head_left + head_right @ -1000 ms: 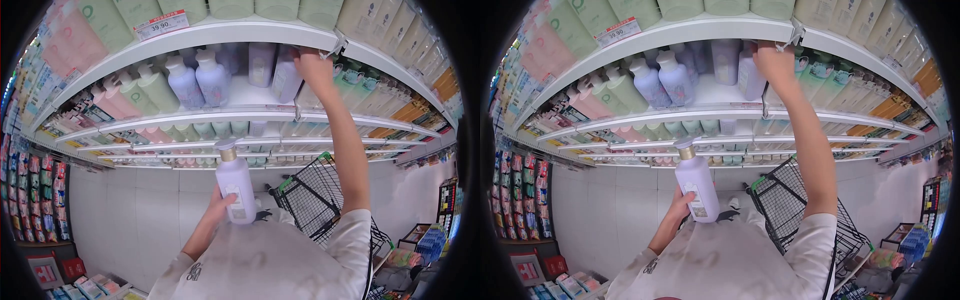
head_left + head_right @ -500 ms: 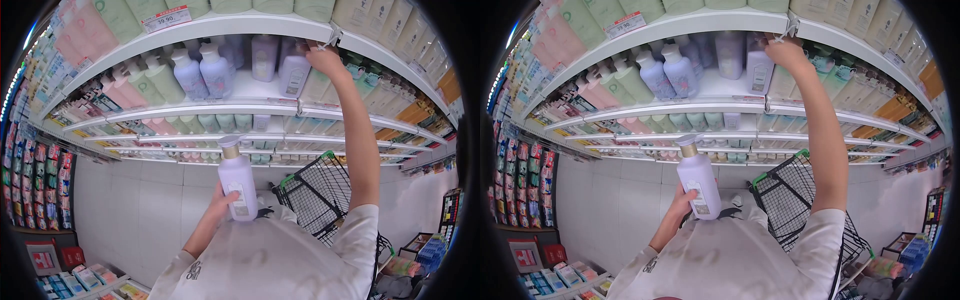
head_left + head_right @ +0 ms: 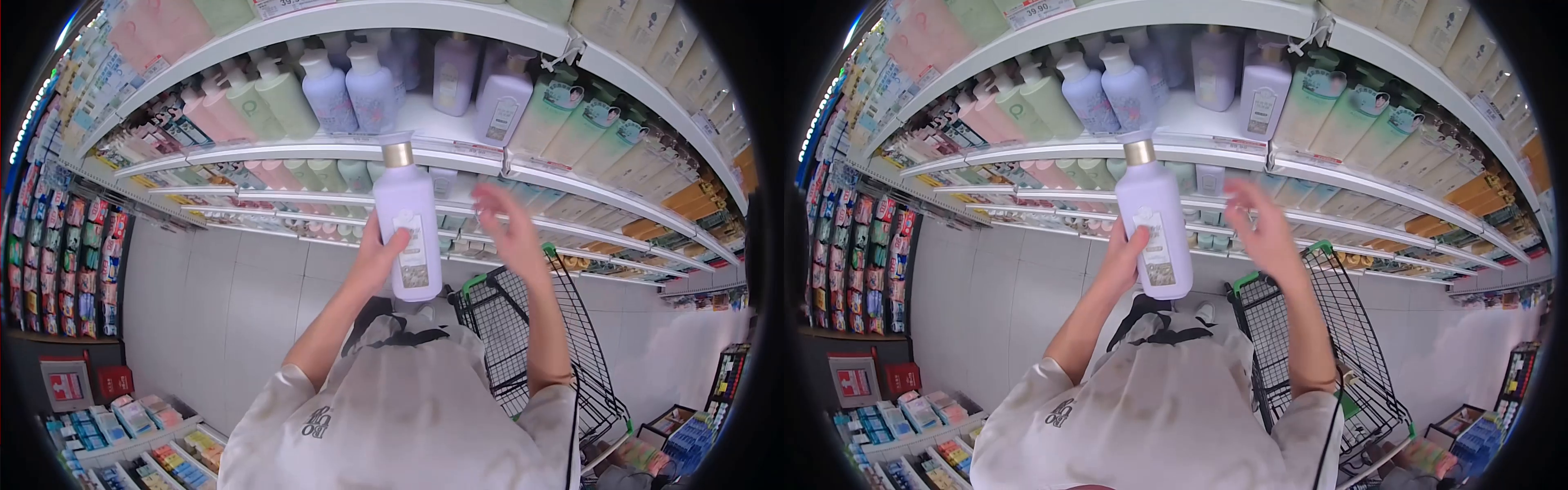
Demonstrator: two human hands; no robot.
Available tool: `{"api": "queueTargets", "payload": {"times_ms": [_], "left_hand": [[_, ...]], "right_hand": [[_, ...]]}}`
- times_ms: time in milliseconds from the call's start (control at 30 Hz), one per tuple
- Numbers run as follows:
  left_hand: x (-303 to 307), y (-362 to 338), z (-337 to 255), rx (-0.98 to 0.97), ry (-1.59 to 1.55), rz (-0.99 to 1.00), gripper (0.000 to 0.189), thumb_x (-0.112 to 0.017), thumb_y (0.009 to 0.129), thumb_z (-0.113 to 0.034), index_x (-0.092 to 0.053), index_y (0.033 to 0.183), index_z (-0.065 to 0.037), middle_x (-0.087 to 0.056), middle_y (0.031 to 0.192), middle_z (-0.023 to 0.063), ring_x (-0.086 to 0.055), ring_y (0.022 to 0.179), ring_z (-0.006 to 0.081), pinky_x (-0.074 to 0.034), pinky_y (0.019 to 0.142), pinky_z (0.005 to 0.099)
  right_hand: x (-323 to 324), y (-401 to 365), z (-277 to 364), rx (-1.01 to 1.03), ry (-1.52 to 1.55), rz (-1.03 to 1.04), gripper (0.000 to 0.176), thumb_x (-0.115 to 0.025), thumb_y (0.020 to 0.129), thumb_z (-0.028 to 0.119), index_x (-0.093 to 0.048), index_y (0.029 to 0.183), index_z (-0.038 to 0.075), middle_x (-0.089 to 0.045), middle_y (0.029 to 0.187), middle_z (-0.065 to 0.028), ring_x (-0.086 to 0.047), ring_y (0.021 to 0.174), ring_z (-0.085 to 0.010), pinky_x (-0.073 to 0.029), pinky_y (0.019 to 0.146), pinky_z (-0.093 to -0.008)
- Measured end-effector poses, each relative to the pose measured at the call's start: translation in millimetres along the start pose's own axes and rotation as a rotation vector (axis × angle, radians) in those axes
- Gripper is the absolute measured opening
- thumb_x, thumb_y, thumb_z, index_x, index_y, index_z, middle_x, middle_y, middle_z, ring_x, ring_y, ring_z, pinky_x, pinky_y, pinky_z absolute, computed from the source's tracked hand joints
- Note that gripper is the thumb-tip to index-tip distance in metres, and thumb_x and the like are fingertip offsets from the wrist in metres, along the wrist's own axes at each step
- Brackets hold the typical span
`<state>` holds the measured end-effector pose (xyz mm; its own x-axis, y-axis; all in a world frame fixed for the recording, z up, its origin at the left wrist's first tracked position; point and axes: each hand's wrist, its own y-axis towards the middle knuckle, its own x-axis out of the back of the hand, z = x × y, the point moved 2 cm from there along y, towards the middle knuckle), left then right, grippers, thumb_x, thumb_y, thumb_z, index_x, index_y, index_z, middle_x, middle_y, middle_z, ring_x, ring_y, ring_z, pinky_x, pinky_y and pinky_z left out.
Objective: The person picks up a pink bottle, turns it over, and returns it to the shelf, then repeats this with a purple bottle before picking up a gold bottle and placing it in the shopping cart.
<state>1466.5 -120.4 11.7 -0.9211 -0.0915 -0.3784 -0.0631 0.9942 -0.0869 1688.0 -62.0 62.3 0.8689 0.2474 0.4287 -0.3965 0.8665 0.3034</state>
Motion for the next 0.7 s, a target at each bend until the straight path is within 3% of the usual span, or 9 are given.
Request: {"api": "queueTargets", "payload": {"times_ms": [33,100,133,233,400,467,700], "left_hand": [[-4.7,3.2,-0.9,0.012,-0.018,0.002,0.057,-0.061,0.086,-0.021,-0.033,0.130,0.001,-0.050,0.119,0.0114,-0.051,0.107,0.0182,-0.042,0.091,0.0323],[-11.4,7.1,3.3,0.034,-0.014,-0.008,0.053,-0.055,0.090,-0.026,-0.034,0.130,0.001,-0.050,0.118,0.0112,-0.050,0.107,0.0171,-0.042,0.091,0.0315],[-13.6,10.3,5.7,0.048,-0.007,-0.002,0.053,-0.055,0.090,-0.026,-0.034,0.130,0.001,-0.050,0.118,0.0112,-0.050,0.107,0.0171,-0.042,0.091,0.0315],[-19.9,14.6,14.6,0.090,-0.069,-0.024,0.051,-0.053,0.092,-0.027,-0.034,0.130,0.001,-0.051,0.117,0.0112,-0.051,0.105,0.0166,-0.043,0.089,0.0315],[-10.9,8.9,35.8,0.105,-0.027,-0.026,0.047,-0.051,0.093,-0.026,-0.036,0.128,0.002,-0.052,0.114,0.0110,-0.054,0.101,0.0172,-0.045,0.085,0.0312],[-0.3,4.8,50.0,0.132,-0.032,-0.027,0.047,-0.051,0.093,-0.027,-0.036,0.127,0.002,-0.052,0.114,0.0113,-0.054,0.101,0.0174,-0.046,0.085,0.0313],[34.1,-13.7,85.3,0.182,-0.043,-0.105,0.049,-0.053,0.091,-0.027,-0.036,0.126,0.002,-0.053,0.113,0.0127,-0.055,0.101,0.0184,-0.046,0.085,0.0314]], "right_hand": [[-16.3,-17.3,-8.3,-0.131,0.221,0.092,0.045,-0.059,0.085,0.011,-0.044,0.127,0.002,-0.057,0.114,-0.0093,-0.057,0.101,-0.0221,-0.043,0.088,-0.0334],[-43.2,-45.1,-14.5,-0.178,0.381,0.179,0.054,-0.057,0.087,0.014,-0.034,0.134,0.001,-0.053,0.119,-0.0119,-0.055,0.103,-0.0218,-0.042,0.089,-0.0325],[-54.0,-53.4,-14.0,-0.188,0.388,0.168,0.054,-0.057,0.087,0.014,-0.034,0.134,0.001,-0.053,0.119,-0.0119,-0.055,0.103,-0.0218,-0.042,0.089,-0.0325],[-78.7,-68.3,-12.9,-0.195,0.586,0.081,0.082,-0.066,0.079,0.013,-0.015,0.142,0.002,-0.042,0.126,-0.0194,-0.049,0.111,-0.0259,-0.040,0.093,-0.0340],[-98.1,-68.4,-18.8,-0.230,0.540,0.009,0.090,-0.072,0.073,0.012,-0.013,0.140,-0.001,-0.040,0.127,-0.0199,-0.045,0.116,-0.0278,-0.039,0.096,-0.0362],[-108.3,-72.2,-28.5,-0.359,0.629,0.136,0.093,-0.073,0.070,0.012,-0.013,0.139,-0.002,-0.036,0.133,-0.0198,-0.040,0.122,-0.0274,-0.035,0.100,-0.0366],[-131.9,-84.9,-44.3,-0.451,0.639,0.245,0.097,-0.077,0.069,0.017,-0.013,0.138,-0.004,-0.037,0.131,-0.0203,-0.041,0.121,-0.0276,-0.036,0.099,-0.0366]]}}
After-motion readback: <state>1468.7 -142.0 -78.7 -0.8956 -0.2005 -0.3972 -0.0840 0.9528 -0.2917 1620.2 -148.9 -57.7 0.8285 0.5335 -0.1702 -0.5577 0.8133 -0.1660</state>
